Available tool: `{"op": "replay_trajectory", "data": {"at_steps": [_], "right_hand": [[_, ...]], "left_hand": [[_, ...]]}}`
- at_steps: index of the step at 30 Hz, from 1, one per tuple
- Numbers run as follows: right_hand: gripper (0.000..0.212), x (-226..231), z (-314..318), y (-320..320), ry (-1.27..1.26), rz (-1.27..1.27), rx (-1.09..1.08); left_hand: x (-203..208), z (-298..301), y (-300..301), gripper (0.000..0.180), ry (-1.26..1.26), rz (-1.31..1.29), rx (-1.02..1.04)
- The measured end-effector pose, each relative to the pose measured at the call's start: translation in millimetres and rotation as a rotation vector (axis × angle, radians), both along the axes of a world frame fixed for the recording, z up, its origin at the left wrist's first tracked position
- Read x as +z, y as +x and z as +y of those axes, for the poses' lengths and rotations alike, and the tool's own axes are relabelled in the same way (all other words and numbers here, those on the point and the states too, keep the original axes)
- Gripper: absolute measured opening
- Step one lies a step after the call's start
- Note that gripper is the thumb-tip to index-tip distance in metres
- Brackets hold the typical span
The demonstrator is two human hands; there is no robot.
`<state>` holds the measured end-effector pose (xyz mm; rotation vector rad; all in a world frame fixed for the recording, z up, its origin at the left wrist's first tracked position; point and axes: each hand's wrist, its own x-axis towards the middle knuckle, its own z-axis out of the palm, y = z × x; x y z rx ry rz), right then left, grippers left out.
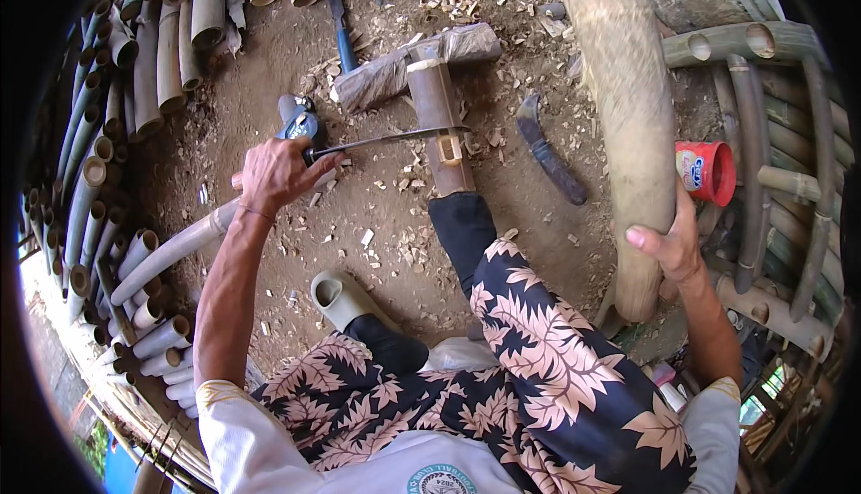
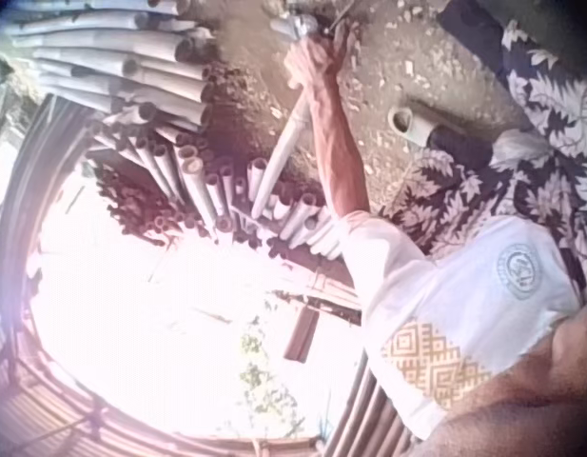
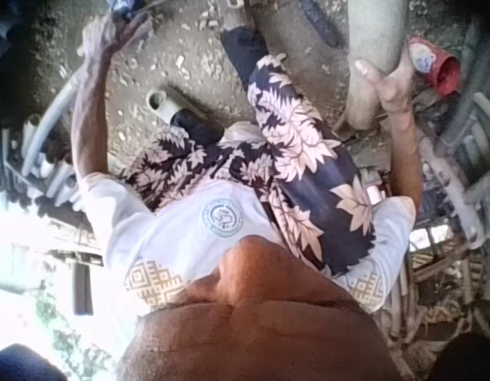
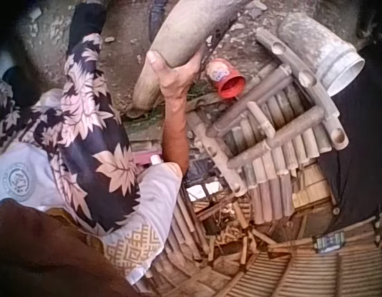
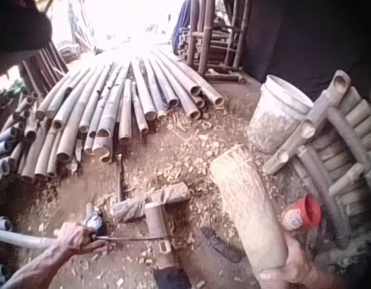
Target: The person shapes bamboo poles with a machete and a hand saw, creates joints by carving holes, and fits poles together by tapping with a hammer.
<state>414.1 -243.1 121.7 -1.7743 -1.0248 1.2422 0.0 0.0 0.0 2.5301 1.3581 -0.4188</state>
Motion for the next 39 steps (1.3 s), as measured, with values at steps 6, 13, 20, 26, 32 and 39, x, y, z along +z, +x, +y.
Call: {"op": "replay_trajectory", "data": {"at_steps": [6, 13, 20, 26, 32, 39], "right_hand": [[0.093, 1.6, 13.4, -5.3, 0.002, 0.031, -0.017], [0.094, -28.8, 24.0, -40.6, 0.283, -0.041, -0.002], [0.107, -103.1, 50.7, -57.5, 0.080, -0.592, 0.324], [0.075, -50.8, 97.3, -74.5, 0.836, -0.413, -0.218], [0.091, -92.4, 68.6, -58.7, 0.079, -0.714, 0.379], [0.073, -38.1, 110.7, -73.9, 0.958, -0.385, -0.370]], "left_hand": [[-1.2, -3.9, 0.9, 0.065, -0.007, -0.027, 0.012], [-10.1, -8.8, -3.3, 0.058, 0.009, -0.022, 0.044], [-8.4, -3.6, 8.7, 0.059, -0.086, 0.050, 0.036], [-12.7, -0.2, -0.5, 0.061, -0.110, 0.092, 0.050], [-13.6, 2.6, 9.1, 0.062, -0.141, 0.080, 0.058], [-6.8, 1.2, 6.6, 0.069, -0.204, 0.118, 0.073]]}}
